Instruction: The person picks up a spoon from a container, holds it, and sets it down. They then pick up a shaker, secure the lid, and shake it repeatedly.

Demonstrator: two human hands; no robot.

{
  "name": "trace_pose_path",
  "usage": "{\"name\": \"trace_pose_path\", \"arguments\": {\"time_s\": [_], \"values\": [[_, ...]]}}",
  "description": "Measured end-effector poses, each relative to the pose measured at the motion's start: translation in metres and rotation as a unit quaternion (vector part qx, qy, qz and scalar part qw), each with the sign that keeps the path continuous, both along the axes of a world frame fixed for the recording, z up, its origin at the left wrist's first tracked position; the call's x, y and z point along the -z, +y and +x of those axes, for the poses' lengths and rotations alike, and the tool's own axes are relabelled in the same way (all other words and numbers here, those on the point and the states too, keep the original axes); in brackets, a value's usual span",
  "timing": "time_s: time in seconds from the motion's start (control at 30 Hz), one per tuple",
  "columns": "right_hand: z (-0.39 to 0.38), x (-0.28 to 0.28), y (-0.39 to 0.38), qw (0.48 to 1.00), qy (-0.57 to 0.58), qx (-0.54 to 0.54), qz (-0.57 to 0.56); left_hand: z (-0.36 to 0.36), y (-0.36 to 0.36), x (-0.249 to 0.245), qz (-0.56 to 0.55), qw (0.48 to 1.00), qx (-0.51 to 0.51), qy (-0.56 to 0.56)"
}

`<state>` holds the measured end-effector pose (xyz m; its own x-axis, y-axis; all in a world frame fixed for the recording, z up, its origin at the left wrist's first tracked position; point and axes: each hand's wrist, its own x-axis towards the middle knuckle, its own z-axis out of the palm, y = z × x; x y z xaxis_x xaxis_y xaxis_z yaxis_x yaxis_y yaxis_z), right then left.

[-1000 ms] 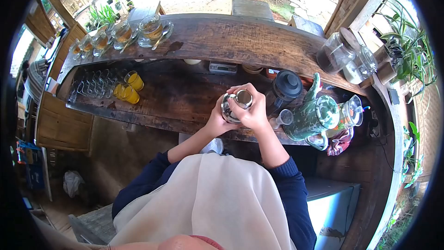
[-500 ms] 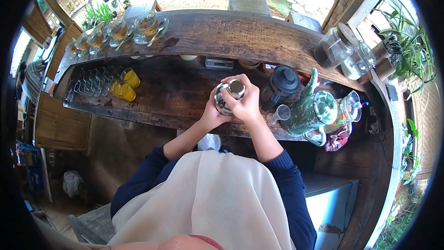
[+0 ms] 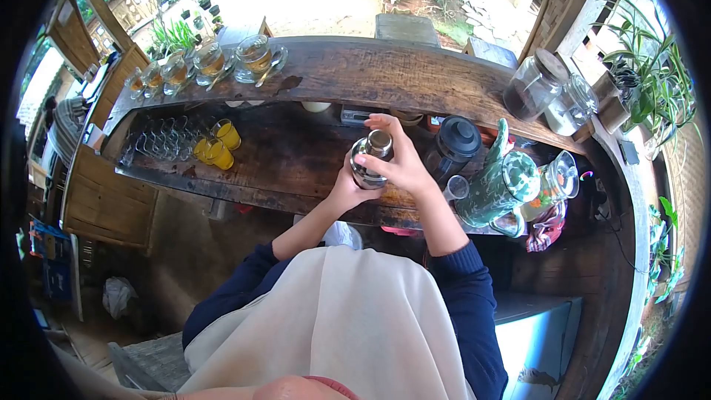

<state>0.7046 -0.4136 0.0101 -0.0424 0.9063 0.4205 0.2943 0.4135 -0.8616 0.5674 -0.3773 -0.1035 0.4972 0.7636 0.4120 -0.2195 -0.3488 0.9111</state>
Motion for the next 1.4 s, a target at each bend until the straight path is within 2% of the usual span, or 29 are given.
{"name": "trace_pose_path", "arguments": {"time_s": [0.07, 0.1, 0.17, 0.27, 0.37, 0.4, 0.43, 0.5, 0.53, 0.6, 0.67, 0.77, 0.83, 0.93, 1.03, 1.07, 1.13, 1.17, 1.23, 1.3, 1.33, 1.37, 1.4], "values": [[0.006, -0.015, -0.005, 0.997, -0.071, 0.022, -0.002, 0.0, -0.001, 0.0, -0.017, 1.0, 0.0, 0.009], [0.006, -0.028, -0.004, 0.978, -0.175, 0.059, 0.096, 0.0, 0.0, -0.001, -0.016, 1.0, 0.0, 0.008], [0.009, -0.053, -0.006, 0.939, -0.315, 0.058, 0.127, 0.0, -0.001, -0.002, -0.03, 0.999, 0.008, 0.018], [0.009, -0.062, -0.002, 0.921, -0.382, 0.03, 0.065, -0.003, -0.001, -0.003, -0.028, 0.999, 0.006, 0.043], [0.015, -0.056, 0.006, 0.899, -0.433, 0.0, 0.061, -0.005, 0.001, -0.007, -0.045, 0.998, 0.025, 0.046], [0.015, -0.053, 0.008, 0.888, -0.445, 0.023, 0.116, -0.005, 0.003, -0.011, -0.055, 0.997, 0.042, 0.033], [0.016, -0.053, 0.008, 0.887, -0.446, 0.026, 0.117, -0.004, 0.005, -0.015, -0.052, 0.997, 0.044, 0.032], [0.017, -0.049, 0.006, 0.84, -0.526, 0.091, 0.09, -0.005, 0.005, -0.021, -0.034, 0.997, 0.047, 0.059], [0.018, -0.044, 0.007, 0.838, -0.52, 0.119, 0.116, -0.004, 0.004, -0.021, -0.035, 0.996, 0.049, 0.06], [0.018, -0.04, 0.003, 0.834, -0.52, 0.152, 0.105, 0.002, 0.001, -0.02, 0.009, 0.998, 0.0, 0.056], [0.02, -0.038, 0.0, 0.828, -0.523, 0.18, 0.095, 0.006, -0.005, -0.02, 0.008, 0.999, -0.009, 0.046], [0.02, -0.031, -0.001, 0.818, -0.503, 0.264, 0.091, 0.008, -0.013, -0.025, 0.024, 0.998, -0.034, 0.053], [0.024, -0.027, -0.004, 0.824, -0.487, 0.274, 0.091, 0.011, -0.016, -0.025, 0.042, 0.996, -0.048, 0.069], [0.031, -0.022, -0.008, 0.867, -0.411, 0.269, 0.08, 0.016, -0.018, -0.018, 0.096, 0.985, -0.098, 0.101], [0.03, -0.021, -0.016, 0.928, -0.272, 0.244, -0.064, 0.017, -0.025, -0.017, 0.127, 0.975, -0.145, 0.111], [0.029, -0.015, -0.017, 0.929, -0.273, 0.243, -0.062, 0.013, -0.026, -0.017, 0.11, 0.976, -0.126, 0.143], [0.028, 0.006, -0.013, 0.969, -0.119, 0.215, 0.023, 0.007, -0.027, -0.017, 0.136, 0.972, -0.118, 0.15], [0.028, 0.015, -0.013, 0.977, -0.053, 0.208, -0.02, 0.005, -0.027, -0.016, 0.161, 0.968, -0.108, 0.159], [0.022, 0.017, -0.013, 0.985, 0.091, 0.144, -0.034, 0.0, -0.018, -0.019, 0.157, 0.976, -0.093, 0.122], [0.019, 0.021, -0.013, 0.985, 0.136, 0.092, -0.046, -0.006, -0.01, -0.022, 0.107, 0.984, 0.004, 0.142], [0.018, 0.022, -0.013, 0.981, 0.178, 0.046, -0.056, -0.005, -0.008, -0.017, 0.141, 0.98, -0.016, 0.138], [0.017, 0.022, -0.013, 0.981, 0.179, 0.044, -0.058, -0.004, -0.007, -0.013, 0.139, 0.98, -0.019, 0.139], [0.017, 0.02, -0.015, 0.985, 0.152, 0.049, -0.064, -0.002, -0.006, -0.011, 0.094, 0.989, 0.017, 0.117]]}}
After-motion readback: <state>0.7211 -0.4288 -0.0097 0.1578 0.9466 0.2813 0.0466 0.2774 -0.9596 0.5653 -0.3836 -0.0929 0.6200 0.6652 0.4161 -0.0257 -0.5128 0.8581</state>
